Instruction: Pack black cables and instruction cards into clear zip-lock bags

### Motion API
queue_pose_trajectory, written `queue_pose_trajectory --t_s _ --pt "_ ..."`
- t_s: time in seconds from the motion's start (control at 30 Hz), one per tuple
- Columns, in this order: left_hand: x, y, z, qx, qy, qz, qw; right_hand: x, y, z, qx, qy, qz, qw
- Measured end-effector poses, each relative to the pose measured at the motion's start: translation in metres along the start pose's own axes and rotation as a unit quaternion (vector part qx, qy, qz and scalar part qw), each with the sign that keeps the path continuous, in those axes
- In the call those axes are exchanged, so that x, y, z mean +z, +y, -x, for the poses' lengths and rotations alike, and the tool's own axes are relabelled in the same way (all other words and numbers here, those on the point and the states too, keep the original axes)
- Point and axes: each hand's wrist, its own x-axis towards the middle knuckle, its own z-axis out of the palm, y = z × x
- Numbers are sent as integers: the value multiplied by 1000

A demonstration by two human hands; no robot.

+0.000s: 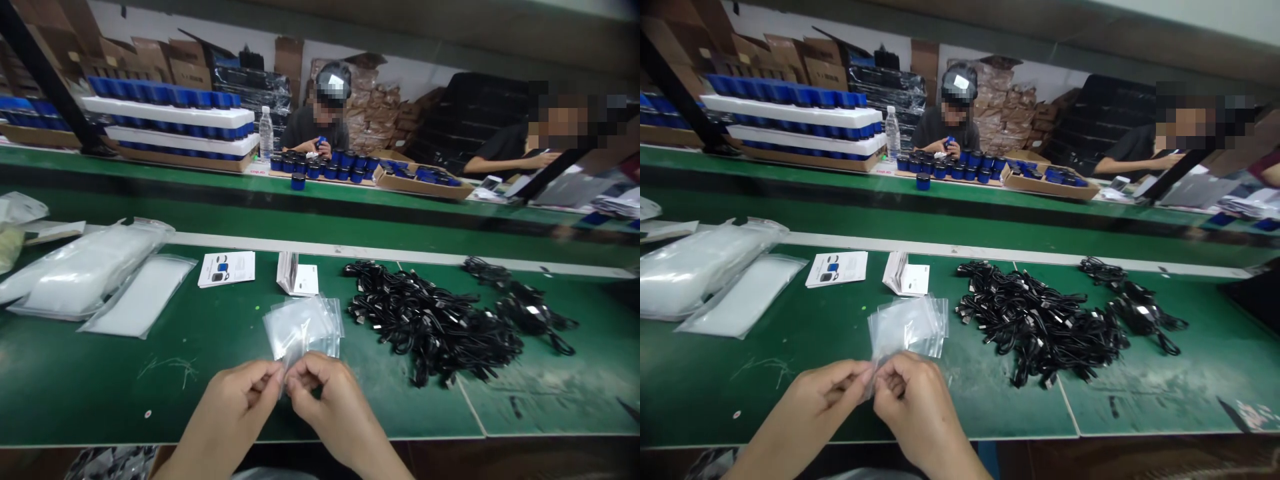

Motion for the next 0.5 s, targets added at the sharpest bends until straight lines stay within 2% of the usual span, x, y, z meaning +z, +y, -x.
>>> queue_pose_trajectory --t_s 0.13,0.3,0.4,0.5 --pt "2 -4 -2 37 21 -54 998 4 -1 4 -3 43 21 999" --pt "5 -3 -3 69 13 -75 995 6 -4 8 -21 14 39 999" --pt "6 -4 -2 85 21 -58 994 7 -4 8 -27 14 103 994" --pt "7 -7 -1 110 66 -81 988 10 -2 6 -50 33 194 979"
